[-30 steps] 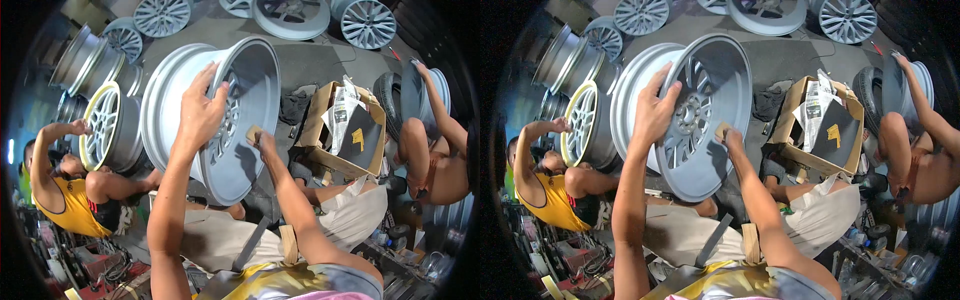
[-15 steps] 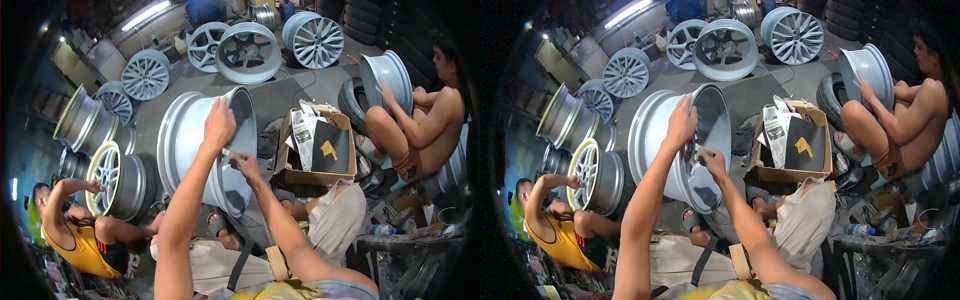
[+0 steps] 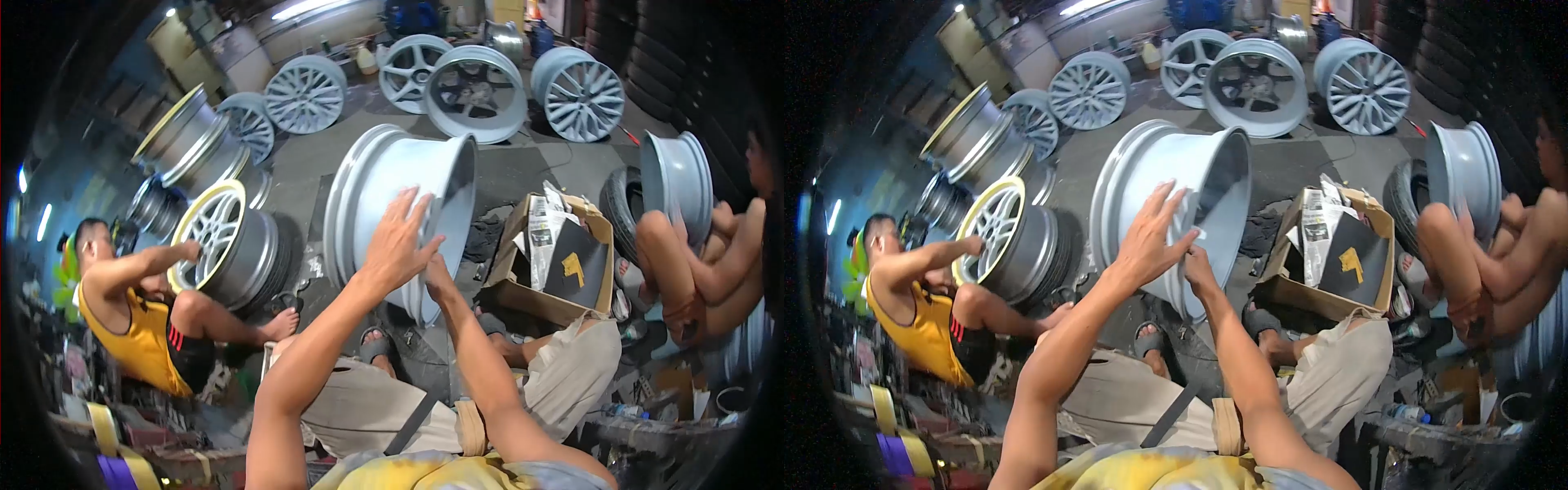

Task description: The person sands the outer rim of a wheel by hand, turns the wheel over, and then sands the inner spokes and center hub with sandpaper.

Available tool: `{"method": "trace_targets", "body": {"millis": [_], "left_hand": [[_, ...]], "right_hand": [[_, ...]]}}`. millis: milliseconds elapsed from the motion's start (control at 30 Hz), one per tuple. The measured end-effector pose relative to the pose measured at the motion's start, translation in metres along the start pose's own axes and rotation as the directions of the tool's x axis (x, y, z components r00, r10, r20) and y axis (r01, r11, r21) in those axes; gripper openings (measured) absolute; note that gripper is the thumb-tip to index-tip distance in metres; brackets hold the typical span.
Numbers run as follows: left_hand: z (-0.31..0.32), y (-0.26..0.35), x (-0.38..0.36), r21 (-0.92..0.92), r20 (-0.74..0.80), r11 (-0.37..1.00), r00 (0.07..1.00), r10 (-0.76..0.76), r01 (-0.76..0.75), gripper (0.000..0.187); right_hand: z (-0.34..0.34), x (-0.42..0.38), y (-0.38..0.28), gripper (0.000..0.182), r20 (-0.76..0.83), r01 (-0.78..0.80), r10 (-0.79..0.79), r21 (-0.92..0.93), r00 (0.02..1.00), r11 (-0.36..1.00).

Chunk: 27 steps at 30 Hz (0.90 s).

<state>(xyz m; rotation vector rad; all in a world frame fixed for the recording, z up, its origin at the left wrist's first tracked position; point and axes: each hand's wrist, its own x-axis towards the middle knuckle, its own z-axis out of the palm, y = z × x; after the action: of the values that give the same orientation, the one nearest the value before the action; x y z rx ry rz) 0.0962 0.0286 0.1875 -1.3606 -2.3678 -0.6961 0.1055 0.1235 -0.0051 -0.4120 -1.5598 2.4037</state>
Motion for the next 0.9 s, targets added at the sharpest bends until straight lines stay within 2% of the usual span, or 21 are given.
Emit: {"method": "trace_targets", "body": {"millis": [33, 67, 133, 167, 233, 367, 433, 467, 533, 567, 600, 667, 733, 767, 800, 833, 900], "left_hand": [[-0.001, 0.002, -0.001, -0.008, 0.037, 1.0, 0.999, -0.01, 0.01, 0.07], [-0.002, 0.003, -0.001, -0.016, 0.073, 1.0, 0.997, -0.018, 0.02, 0.071], [-0.001, 0.002, -0.004, 0.006, 0.065, 0.999, 0.997, -0.043, 0.043, 0.074], [-0.001, 0.002, -0.005, -0.002, 0.079, 0.998, 0.995, -0.058, 0.058, 0.073], [-0.004, 0.002, -0.006, -0.005, 0.071, 0.998, 0.996, -0.058, 0.058, 0.071], [-0.011, 0.002, -0.001, -0.03, 0.037, 0.998, 0.998, -0.051, 0.052, 0.07], [-0.012, 0.007, 0.003, -0.076, -0.035, 0.996, 0.998, -0.055, 0.052, 0.067], [-0.011, 0.009, 0.006, -0.081, -0.028, 0.995, 0.998, -0.06, 0.057, 0.067], [-0.007, 0.013, 0.014, -0.024, -0.013, 0.995, 0.995, -0.101, 0.101, 0.066], [0.0, 0.015, 0.018, -0.013, -0.044, 0.995, 0.994, -0.102, 0.101, 0.065], [0.006, 0.016, 0.023, -0.022, -0.032, 0.995, 0.994, -0.103, 0.102, 0.065], [0.02, 0.019, 0.031, 0.056, -0.04, 0.992, 0.993, -0.11, 0.113, 0.066], [0.04, 0.017, 0.032, 0.102, -0.031, 0.987, 0.992, -0.12, 0.123, 0.063], [0.05, 0.012, 0.031, 0.208, -0.086, 0.972, 0.992, -0.097, 0.113, 0.061], [0.057, 0.008, 0.03, 0.313, -0.137, 0.944, 0.988, -0.068, 0.108, 0.059], [0.052, 0.007, 0.03, 0.312, -0.127, 0.943, 0.989, -0.076, 0.113, 0.059], [0.036, -0.004, 0.027, 0.318, -0.005, 0.928, 0.979, -0.203, 0.194, 0.053]], "right_hand": [[0.013, -0.009, -0.013, 0.045, 0.043, -0.042, 0.034, 0.207, 0.999, 0.977], [0.016, -0.021, -0.029, 0.052, 0.132, -0.122, 0.098, 0.187, 0.986, 0.975], [0.018, -0.021, -0.027, 0.055, 0.183, -0.205, 0.162, 0.246, 0.97, 0.947], [0.02, -0.022, -0.026, 0.055, 0.199, -0.209, 0.163, 0.236, 0.966, 0.949], [0.03, -0.042, -0.049, 0.052, 0.081, -0.322, 0.312, 0.284, 0.947, 0.903], [0.025, -0.043, -0.028, 0.049, 0.093, -0.354, 0.341, 0.232, 0.935, 0.906], [0.031, -0.051, -0.026, 0.039, 0.07, -0.42, 0.421, 0.318, 0.905, 0.85], [0.03, -0.05, -0.016, 0.039, 0.066, -0.426, 0.428, 0.319, 0.901, 0.847], [0.035, -0.053, -0.005, 0.044, 0.138, -0.334, 0.307, 0.282, 0.942, 0.899], [0.037, -0.057, 0.001, 0.042, 0.107, -0.32, 0.302, 0.305, 0.947, 0.897], [0.041, -0.059, 0.013, 0.044, 0.095, -0.233, 0.214, 0.306, 0.972, 0.923], [0.035, -0.042, 0.066, 0.045, 0.099, -0.234, 0.212, 0.388, 0.972, 0.892], [0.051, -0.07, 0.038, 0.046, 0.097, -0.298, 0.288, 0.485, 0.953, 0.822], [0.047, -0.065, 0.057, 0.061, 0.177, -0.215, 0.159, 0.365, 0.971, 0.906], [0.052, -0.068, 0.068, 0.055, 0.18, -0.048, -0.004, 0.283, 0.984, 0.958], [0.054, -0.064, 0.074, 0.049, 0.217, -0.097, 0.05, 0.21, 0.975, 0.973], [0.062, -0.067, 0.062, 0.034, 0.236, -0.219, 0.189, 0.109, 0.953, 0.97]]}}
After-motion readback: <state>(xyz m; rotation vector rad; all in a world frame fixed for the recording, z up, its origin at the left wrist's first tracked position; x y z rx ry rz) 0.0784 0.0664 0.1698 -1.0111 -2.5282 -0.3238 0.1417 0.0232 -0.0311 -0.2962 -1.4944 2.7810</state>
